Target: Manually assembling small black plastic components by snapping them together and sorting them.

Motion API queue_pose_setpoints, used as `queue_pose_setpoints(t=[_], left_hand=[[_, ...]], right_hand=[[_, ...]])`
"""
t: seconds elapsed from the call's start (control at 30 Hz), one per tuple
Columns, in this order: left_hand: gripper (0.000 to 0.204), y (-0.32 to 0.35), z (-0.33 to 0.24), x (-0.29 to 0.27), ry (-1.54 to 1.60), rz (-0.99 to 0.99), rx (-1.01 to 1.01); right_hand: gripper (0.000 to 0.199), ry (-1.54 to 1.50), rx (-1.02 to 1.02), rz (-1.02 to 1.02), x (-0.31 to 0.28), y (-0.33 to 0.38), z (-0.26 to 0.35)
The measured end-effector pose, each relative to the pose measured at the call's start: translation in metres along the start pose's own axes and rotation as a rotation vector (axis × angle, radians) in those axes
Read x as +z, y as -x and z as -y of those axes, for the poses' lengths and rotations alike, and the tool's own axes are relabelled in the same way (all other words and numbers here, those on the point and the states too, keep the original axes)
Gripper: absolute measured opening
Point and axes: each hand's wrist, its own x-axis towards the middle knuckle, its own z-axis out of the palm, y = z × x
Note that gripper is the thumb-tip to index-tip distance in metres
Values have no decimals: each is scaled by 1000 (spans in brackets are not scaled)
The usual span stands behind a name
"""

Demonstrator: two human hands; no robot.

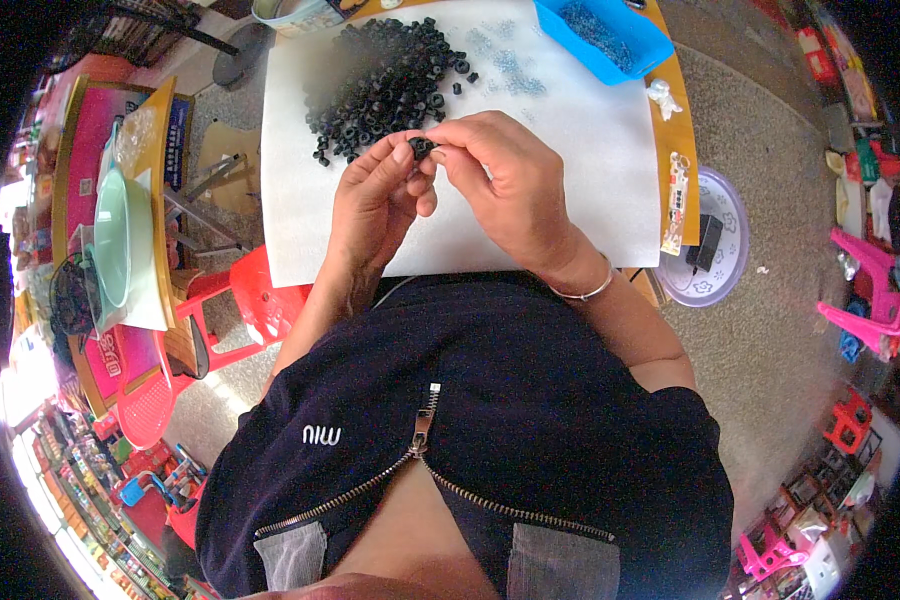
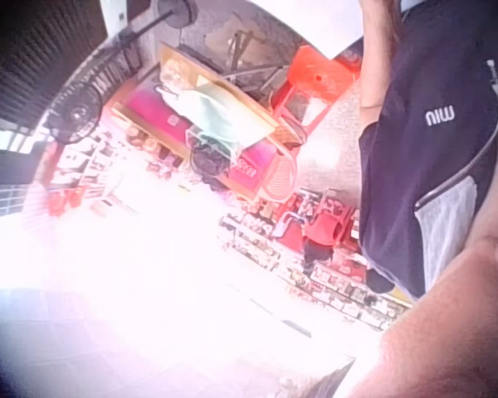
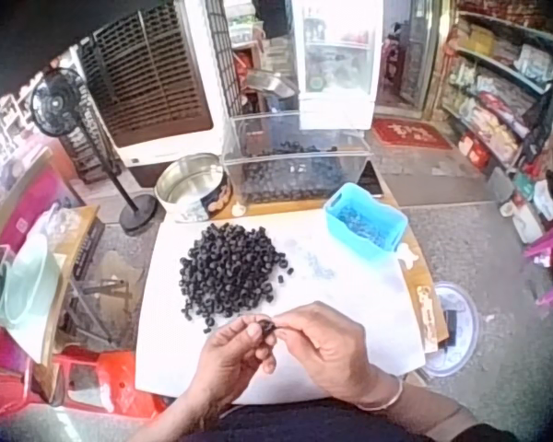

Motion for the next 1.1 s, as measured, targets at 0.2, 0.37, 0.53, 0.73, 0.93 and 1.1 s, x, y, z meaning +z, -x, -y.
queue_pose_setpoints(t=[0.2,0.37,0.53,0.73,0.93,1.1], left_hand=[[21,-1,1,-2,-7,2,2],[21,-1,0,-1,-4,-6,-3],[21,1,1,-1,-15,-14,4],[20,1,2,0,-125,-55,54],[20,2,0,-2,-282,-41,146],[22,1,2,-6,-234,-41,117]], right_hand=[[18,33,-25,-15,-1,0,0],[18,2,-9,1,0,1,0],[18,2,-20,13,2,1,-2],[18,40,-58,24,3,2,-3],[18,58,-82,59,3,1,-3],[20,54,-158,76,7,1,-9]])
